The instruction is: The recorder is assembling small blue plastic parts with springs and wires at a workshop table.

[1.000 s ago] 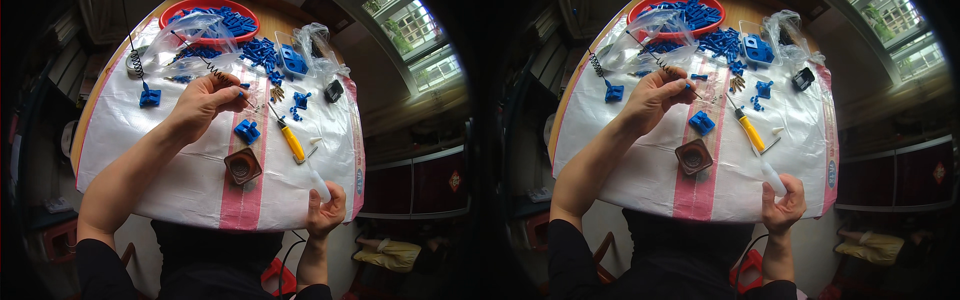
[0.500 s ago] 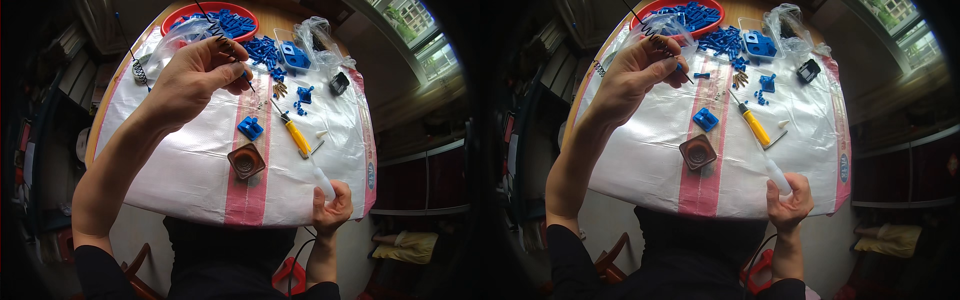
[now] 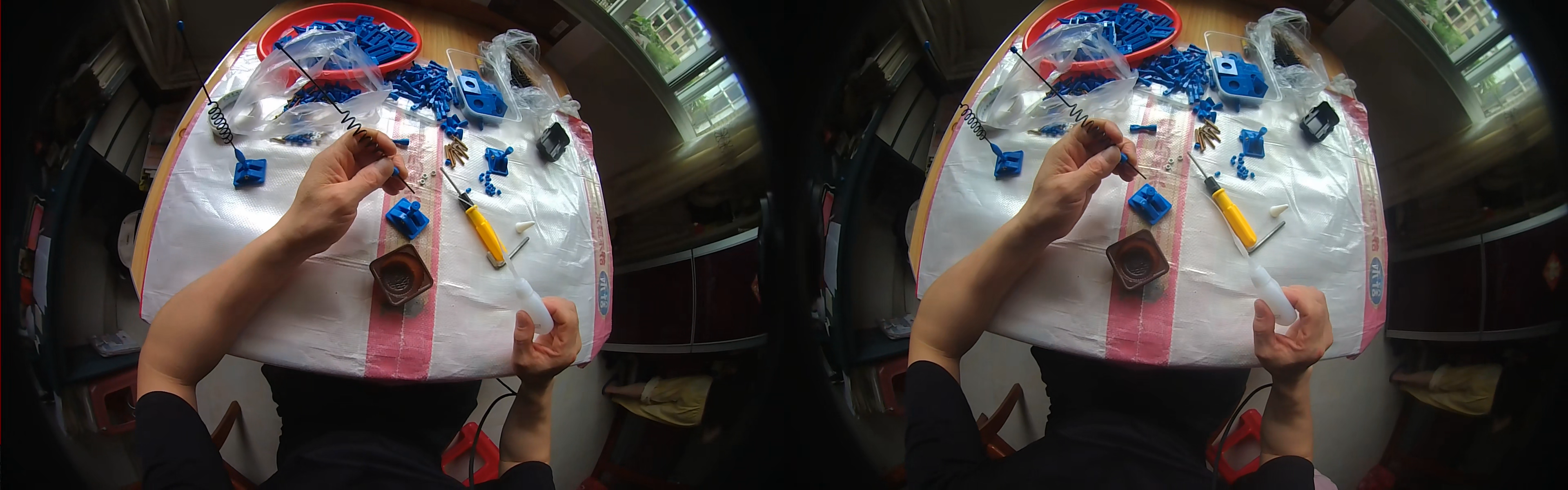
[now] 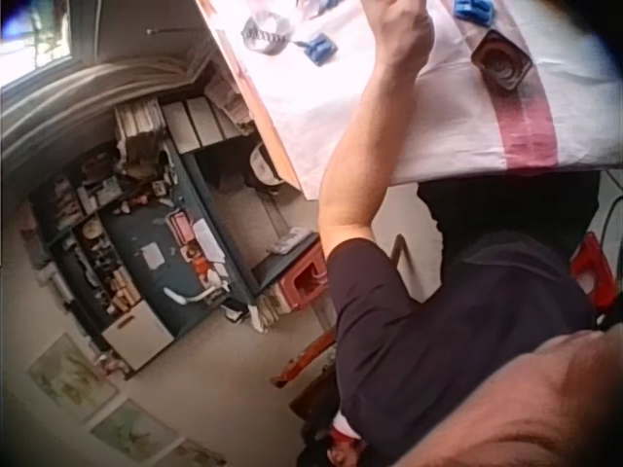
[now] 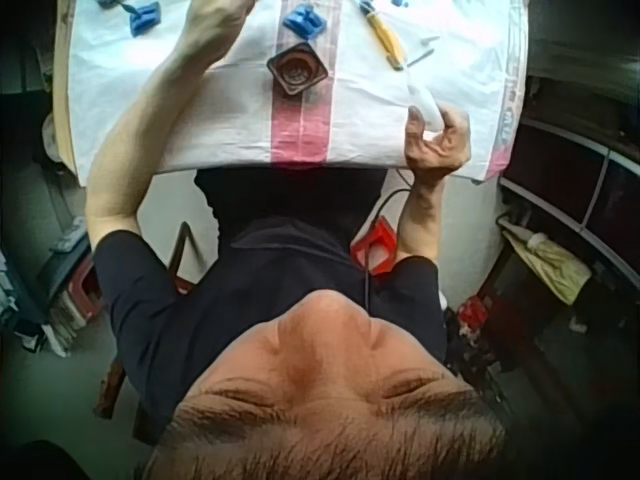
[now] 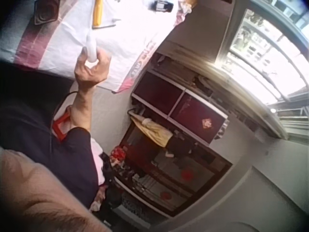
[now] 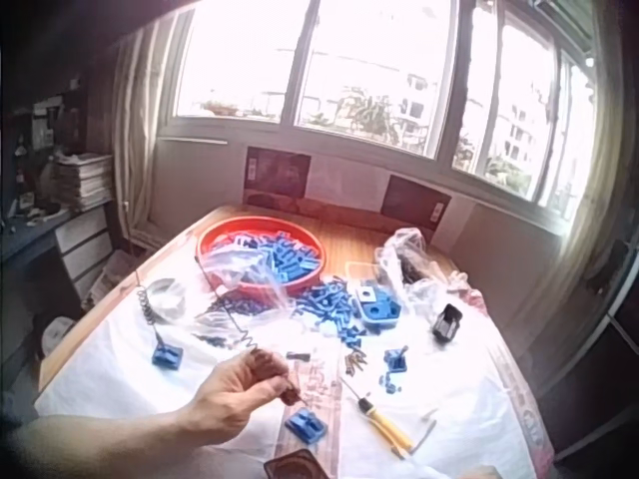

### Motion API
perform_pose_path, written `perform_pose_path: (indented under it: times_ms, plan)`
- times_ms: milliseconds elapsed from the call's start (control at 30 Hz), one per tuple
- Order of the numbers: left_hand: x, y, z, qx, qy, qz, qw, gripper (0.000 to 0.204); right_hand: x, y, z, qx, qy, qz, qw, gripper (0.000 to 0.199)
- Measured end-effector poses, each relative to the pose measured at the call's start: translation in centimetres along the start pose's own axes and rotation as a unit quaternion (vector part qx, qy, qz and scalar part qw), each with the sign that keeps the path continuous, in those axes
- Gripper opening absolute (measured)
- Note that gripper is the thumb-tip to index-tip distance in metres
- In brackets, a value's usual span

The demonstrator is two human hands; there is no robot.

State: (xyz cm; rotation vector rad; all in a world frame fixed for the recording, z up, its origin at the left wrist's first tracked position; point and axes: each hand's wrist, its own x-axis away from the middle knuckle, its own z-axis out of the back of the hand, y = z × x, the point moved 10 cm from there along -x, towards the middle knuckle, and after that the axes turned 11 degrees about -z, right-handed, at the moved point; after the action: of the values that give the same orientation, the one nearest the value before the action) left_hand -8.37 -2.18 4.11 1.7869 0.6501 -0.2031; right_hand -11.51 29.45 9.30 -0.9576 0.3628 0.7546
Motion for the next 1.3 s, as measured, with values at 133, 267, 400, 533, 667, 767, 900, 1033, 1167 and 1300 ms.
perform_pose_path:
  times_ms: [133, 267, 400, 533, 667, 767, 900, 1033, 1167, 1300]
  plan:
    - [0.4, -0.7, 0.4, 0.017, 0.028, 0.024, 0.999, 0.017, 0.2, -0.5, -0.4, 0.016, -0.021, 0.007, 1.0, 0.029]
    - [0.8, -2.3, 0.8, 0.063, 0.048, 0.062, 0.995, 0.018, 0.0, -1.0, -0.7, 0.022, -0.023, 0.023, 0.999, 0.03]
    - [1.1, -3.3, 1.5, 0.1, 0.082, 0.104, 0.986, 0.019, 0.0, -1.0, -1.0, 0.026, -0.024, 0.03, 0.999, 0.03]
    - [1.1, -3.3, 1.4, 0.104, 0.076, 0.109, 0.986, 0.02, 0.1, -1.0, -1.0, 0.029, -0.022, 0.033, 0.999, 0.03]
    - [1.1, -3.3, 1.1, 0.113, 0.066, 0.106, 0.986, 0.021, 0.0, -1.2, -1.1, 0.028, -0.023, 0.034, 0.999, 0.03]
    - [1.1, -3.2, 1.0, 0.109, 0.064, 0.105, 0.986, 0.022, 0.1, -1.1, -1.1, 0.029, -0.022, 0.033, 0.999, 0.03]
    - [1.1, -3.2, 1.0, 0.106, 0.062, 0.102, 0.987, 0.022, 0.1, -1.1, -1.2, 0.03, -0.022, 0.034, 0.999, 0.03]
    - [1.1, -2.9, 0.7, 0.1, 0.059, 0.101, 0.988, 0.021, 0.2, -0.8, -1.2, 0.032, -0.024, 0.033, 0.999, 0.031]
    - [1.0, -3.0, 0.7, 0.101, 0.067, 0.103, 0.987, 0.02, 0.2, -0.9, -1.3, 0.033, -0.026, 0.036, 0.998, 0.031]
    - [1.1, -3.2, 0.9, 0.099, 0.072, 0.106, 0.987, 0.019, 0.1, -1.2, -1.3, 0.031, -0.029, 0.043, 0.998, 0.031]
